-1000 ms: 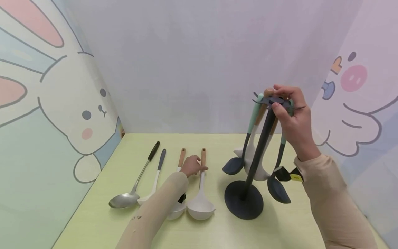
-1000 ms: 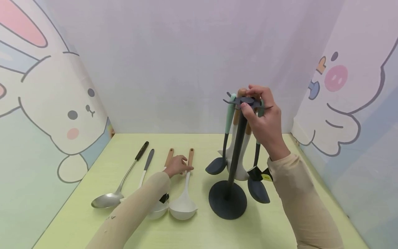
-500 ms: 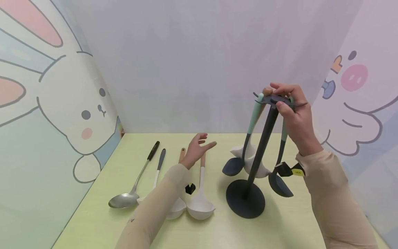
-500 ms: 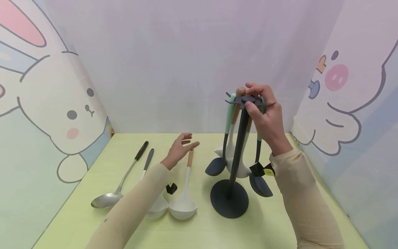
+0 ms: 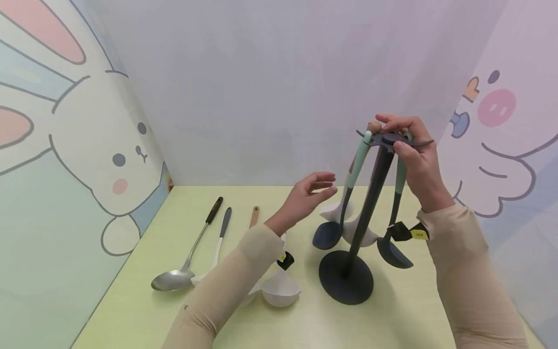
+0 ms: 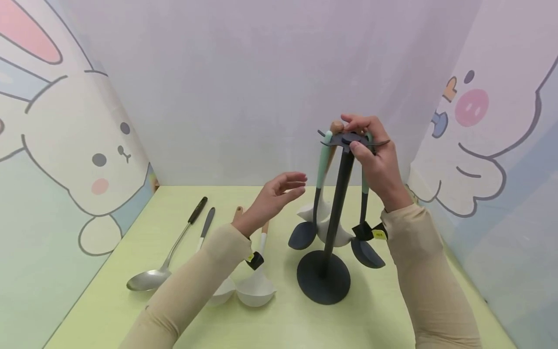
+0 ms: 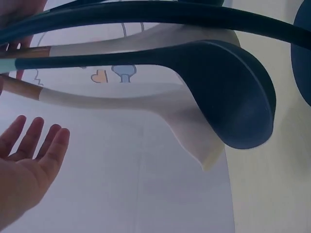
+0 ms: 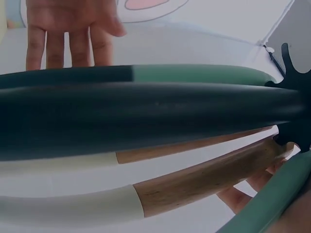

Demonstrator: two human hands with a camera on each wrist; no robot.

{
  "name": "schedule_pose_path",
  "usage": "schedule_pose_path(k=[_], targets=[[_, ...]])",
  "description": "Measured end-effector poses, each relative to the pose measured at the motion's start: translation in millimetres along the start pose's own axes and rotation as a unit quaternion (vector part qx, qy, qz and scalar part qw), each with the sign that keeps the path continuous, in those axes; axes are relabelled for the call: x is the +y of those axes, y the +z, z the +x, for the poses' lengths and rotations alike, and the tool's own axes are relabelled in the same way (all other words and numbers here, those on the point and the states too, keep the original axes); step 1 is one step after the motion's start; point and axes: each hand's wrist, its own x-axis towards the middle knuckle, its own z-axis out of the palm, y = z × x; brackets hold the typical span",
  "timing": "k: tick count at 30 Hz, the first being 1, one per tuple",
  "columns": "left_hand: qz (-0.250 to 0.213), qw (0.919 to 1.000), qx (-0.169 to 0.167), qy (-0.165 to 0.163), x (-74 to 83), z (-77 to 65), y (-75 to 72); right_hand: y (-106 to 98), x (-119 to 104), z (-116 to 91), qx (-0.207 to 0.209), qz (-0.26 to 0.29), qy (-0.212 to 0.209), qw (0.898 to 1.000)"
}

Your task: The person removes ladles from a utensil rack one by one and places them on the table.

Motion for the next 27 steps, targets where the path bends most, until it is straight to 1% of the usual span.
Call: schedule_pose_path(k=[2,6,9,13,18,24,27], targets=[[-0.019,0.9997,-0.015,-0.003,5.0,-1.2,5.5,-2,1,0,-0.004,0.004,0.002,1.000],[-0.049,0.9979,-0.041,-0.004,12.2,-2.8,14.6,-6,5,1,-0.016,0.030,0.002,0.999],[-0.056,0.9972,-0.049,-0.004,16.3,-2.5,20.1,-9,7,3,-0.022,0.052,-0.002,0.998],[-0.056,0.9971,-0.048,-0.016,20.1,-2.7,26.3,-12,9,5,-0.034,0.075,-0.009,0.997],[-0.045,0.9974,-0.052,-0.023,16.9,-1.3,32.5,-14,12,8,-0.046,0.106,-0.014,0.993],[-0.030,0.9964,-0.061,-0.051,7.3,1.3,37.5,-16,17,11,-0.059,0.136,-0.024,0.989],[-0.014,0.9961,-0.063,-0.059,4.0,1.2,38.8,-17,19,12,-0.070,0.158,-0.031,0.985]])
